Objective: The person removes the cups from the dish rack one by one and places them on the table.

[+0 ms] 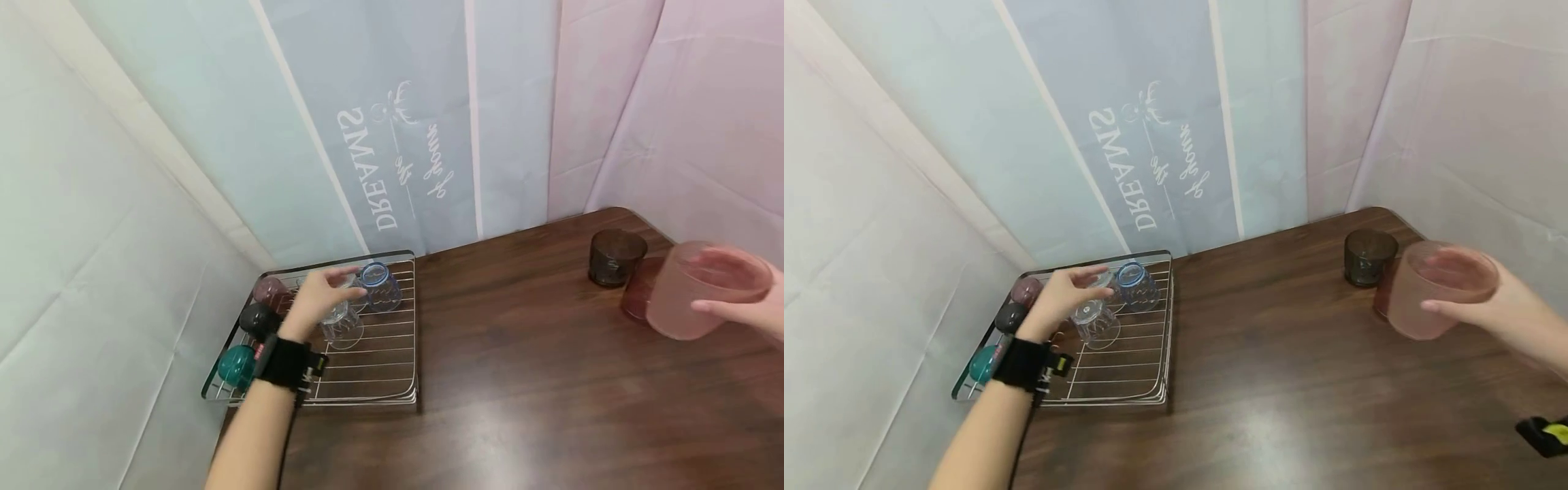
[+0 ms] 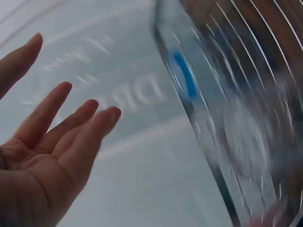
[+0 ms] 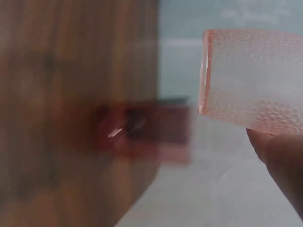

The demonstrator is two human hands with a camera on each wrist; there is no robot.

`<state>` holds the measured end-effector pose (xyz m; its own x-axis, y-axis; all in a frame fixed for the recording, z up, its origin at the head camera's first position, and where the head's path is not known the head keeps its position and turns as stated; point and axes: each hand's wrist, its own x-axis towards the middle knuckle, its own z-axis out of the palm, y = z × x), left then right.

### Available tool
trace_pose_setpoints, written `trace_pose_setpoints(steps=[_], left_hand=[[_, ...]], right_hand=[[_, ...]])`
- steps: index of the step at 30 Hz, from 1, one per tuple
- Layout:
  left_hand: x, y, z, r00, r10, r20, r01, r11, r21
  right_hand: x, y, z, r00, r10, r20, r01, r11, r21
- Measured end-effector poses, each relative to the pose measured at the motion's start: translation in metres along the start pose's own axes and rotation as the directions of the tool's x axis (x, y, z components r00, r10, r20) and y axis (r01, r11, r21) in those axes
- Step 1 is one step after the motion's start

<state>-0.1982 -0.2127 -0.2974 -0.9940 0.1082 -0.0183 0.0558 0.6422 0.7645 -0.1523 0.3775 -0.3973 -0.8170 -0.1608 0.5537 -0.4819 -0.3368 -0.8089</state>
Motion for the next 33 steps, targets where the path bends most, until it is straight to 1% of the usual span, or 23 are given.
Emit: trace_pose_setpoints(steps=[1, 2, 3, 4, 5, 6, 8, 9, 10, 11, 13, 17, 19, 21, 23, 26, 29, 31, 33], left_hand=[[0.001, -0.003, -0.008, 1.0, -0.01, 0.008, 0.009, 0.996, 0.09], [0.001, -0.007, -0.014, 0.999, -0.027, 0.017, 0.024, 0.985, 0.169], [0.002, -0.012, -0.018, 0.998, -0.047, 0.035, 0.038, 0.971, 0.238], [0.002, -0.017, -0.021, 0.996, -0.073, 0.052, 0.054, 0.953, 0.298], [0.003, -0.021, -0.022, 0.993, -0.098, 0.072, 0.066, 0.934, 0.351], [0.004, -0.026, -0.023, 0.988, -0.124, 0.087, 0.081, 0.917, 0.392], [0.004, -0.033, -0.021, 0.979, -0.173, 0.111, 0.108, 0.892, 0.439], [0.005, -0.035, -0.019, 0.974, -0.192, 0.12, 0.119, 0.885, 0.45], [0.005, -0.037, -0.018, 0.971, -0.206, 0.12, 0.13, 0.879, 0.459], [0.006, -0.038, -0.016, 0.968, -0.218, 0.124, 0.139, 0.877, 0.459], [0.006, -0.039, -0.013, 0.964, -0.235, 0.127, 0.153, 0.875, 0.459], [0.007, -0.038, -0.009, 0.961, -0.246, 0.125, 0.161, 0.868, 0.47], [0.008, -0.039, -0.008, 0.963, -0.246, 0.113, 0.164, 0.862, 0.479], [0.01, -0.039, -0.006, 0.963, -0.252, 0.098, 0.178, 0.863, 0.473], [0.014, -0.039, -0.004, 0.965, -0.245, 0.088, 0.174, 0.857, 0.485], [0.021, -0.04, -0.001, 0.966, -0.242, 0.086, 0.169, 0.851, 0.496], [0.028, -0.041, 0.001, 0.969, -0.235, 0.08, 0.161, 0.841, 0.517], [0.031, -0.042, 0.002, 0.967, -0.245, 0.069, 0.174, 0.834, 0.524], [0.033, -0.042, 0.002, 0.966, -0.252, 0.056, 0.186, 0.83, 0.525]], right_hand=[[-0.007, 0.004, -0.008, 1.0, 0.0, -0.028, 0.0, 1.0, -0.004], [-0.014, 0.007, -0.014, 0.998, -0.003, -0.07, -0.003, 0.996, -0.088], [-0.021, 0.011, -0.02, 0.994, -0.001, -0.107, -0.012, 0.992, -0.127], [-0.028, 0.014, -0.024, 0.989, 0.001, -0.147, -0.033, 0.977, -0.213], [-0.034, 0.017, -0.028, 0.982, 0.02, -0.189, -0.067, 0.967, -0.245], [-0.039, 0.02, -0.031, 0.977, 0.023, -0.212, -0.083, 0.957, -0.276], [-0.047, 0.028, -0.034, 0.968, 0.016, -0.249, -0.094, 0.948, -0.303], [-0.05, 0.031, -0.036, 0.967, 0.022, -0.254, -0.088, 0.964, -0.251], [-0.052, 0.034, -0.035, 0.963, 0.029, -0.267, -0.092, 0.969, -0.229], [-0.054, 0.037, -0.036, 0.964, 0.037, -0.265, -0.081, 0.984, -0.158], [-0.056, 0.042, -0.035, 0.961, 0.042, -0.272, -0.076, 0.991, -0.114], [-0.058, 0.047, -0.033, 0.956, 0.076, -0.283, -0.1, 0.992, -0.072], [-0.058, 0.048, -0.033, 0.95, 0.102, -0.295, -0.133, 0.987, -0.089], [-0.059, 0.052, -0.034, 0.946, 0.116, -0.304, -0.153, 0.983, -0.1], [-0.06, 0.056, -0.035, 0.945, 0.116, -0.304, -0.148, 0.985, -0.084], [-0.061, 0.06, -0.037, 0.947, 0.118, -0.299, -0.152, 0.984, -0.093], [-0.062, 0.062, -0.035, 0.947, 0.13, -0.295, -0.157, 0.985, -0.068], [-0.063, 0.061, -0.033, 0.937, 0.136, -0.322, -0.193, 0.97, -0.15], [-0.063, 0.061, -0.03, 0.925, 0.141, -0.354, -0.239, 0.938, -0.25]])
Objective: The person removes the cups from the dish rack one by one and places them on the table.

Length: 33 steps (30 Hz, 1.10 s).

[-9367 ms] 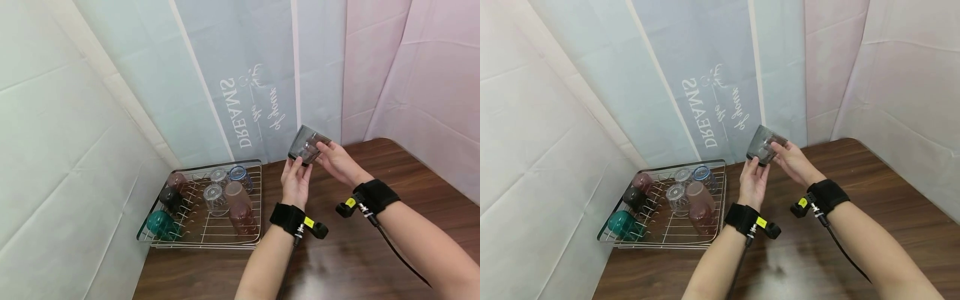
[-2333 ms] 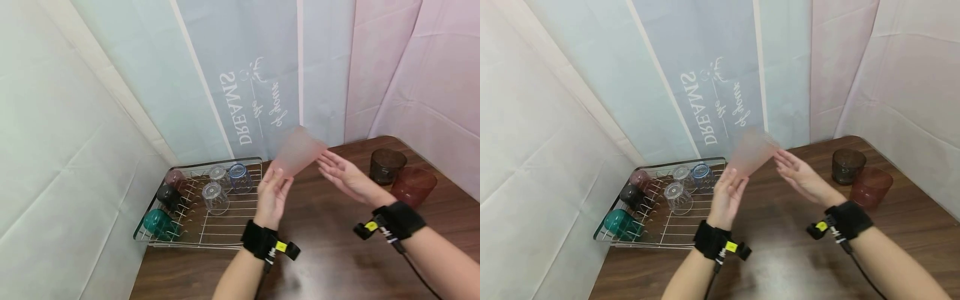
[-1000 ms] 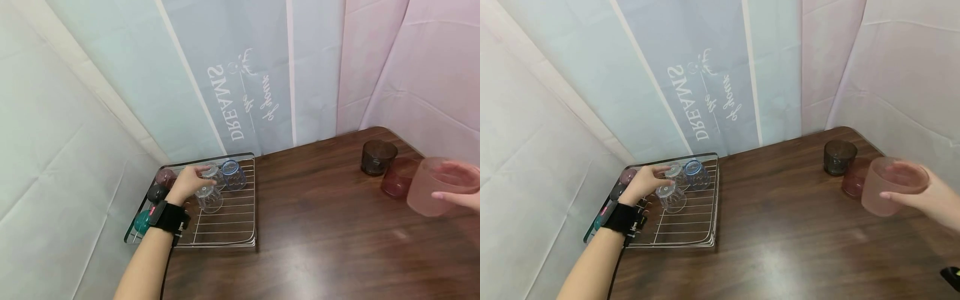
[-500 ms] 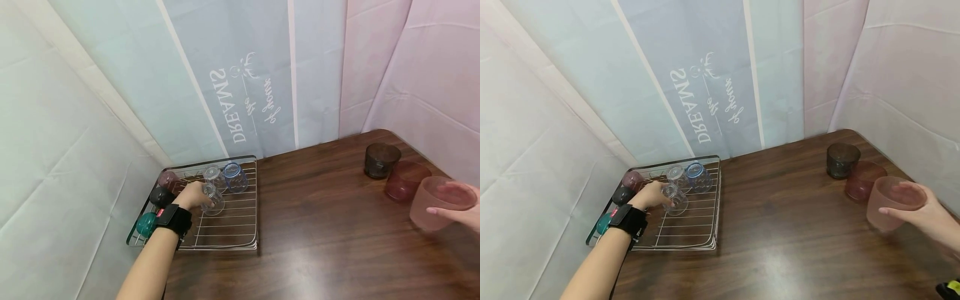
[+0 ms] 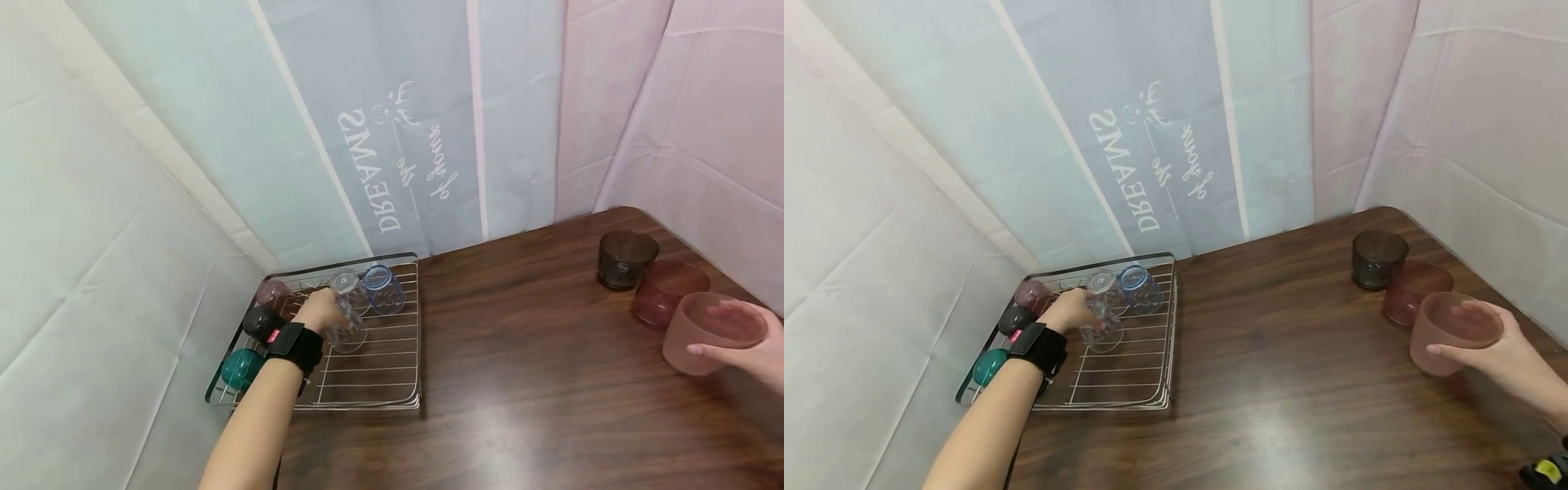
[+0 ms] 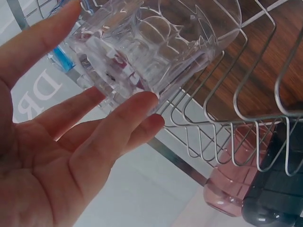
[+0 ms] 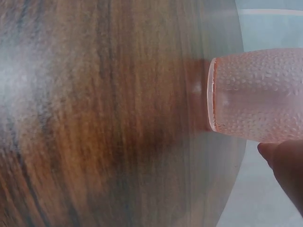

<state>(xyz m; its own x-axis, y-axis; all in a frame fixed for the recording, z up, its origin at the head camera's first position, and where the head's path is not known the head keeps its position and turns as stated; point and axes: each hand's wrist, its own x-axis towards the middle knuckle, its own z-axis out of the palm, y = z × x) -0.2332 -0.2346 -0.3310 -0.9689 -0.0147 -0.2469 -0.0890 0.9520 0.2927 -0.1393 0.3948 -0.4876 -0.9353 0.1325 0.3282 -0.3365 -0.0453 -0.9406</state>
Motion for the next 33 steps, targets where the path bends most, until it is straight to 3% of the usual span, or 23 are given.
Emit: trace_pose_setpoints(steps=[3, 6, 17, 22, 31, 33], left_hand=[[-0.002, 0.001, -0.003, 1.0, -0.011, -0.017, 0.011, 1.0, -0.019], [-0.003, 0.003, -0.006, 0.999, -0.003, -0.043, 0.002, 1.0, -0.025], [-0.008, 0.003, -0.011, 0.999, -0.017, -0.05, 0.016, 0.999, -0.036], [-0.012, 0.002, -0.014, 0.999, 0.013, -0.038, -0.014, 0.999, -0.032], [-0.023, 0.003, -0.039, 0.992, 0.09, -0.087, -0.089, 0.996, 0.006], [-0.027, 0.001, -0.045, 0.991, 0.096, -0.093, -0.1, 0.995, -0.032]], right_hand=[[0.001, -0.006, 0.003, 0.999, 0.0, -0.041, -0.008, 0.981, -0.195], [0.004, -0.01, 0.005, 0.999, -0.02, -0.041, 0.01, 0.97, -0.241], [0.009, -0.007, 0.005, 0.993, -0.117, -0.025, 0.108, 0.967, -0.232], [0.007, -0.004, 0.005, 0.991, -0.127, -0.031, 0.118, 0.971, -0.209], [0.0, -0.003, 0.005, 0.991, -0.101, -0.089, 0.077, 0.968, -0.241], [-0.002, -0.001, 0.004, 0.991, -0.092, -0.095, 0.067, 0.968, -0.241]])
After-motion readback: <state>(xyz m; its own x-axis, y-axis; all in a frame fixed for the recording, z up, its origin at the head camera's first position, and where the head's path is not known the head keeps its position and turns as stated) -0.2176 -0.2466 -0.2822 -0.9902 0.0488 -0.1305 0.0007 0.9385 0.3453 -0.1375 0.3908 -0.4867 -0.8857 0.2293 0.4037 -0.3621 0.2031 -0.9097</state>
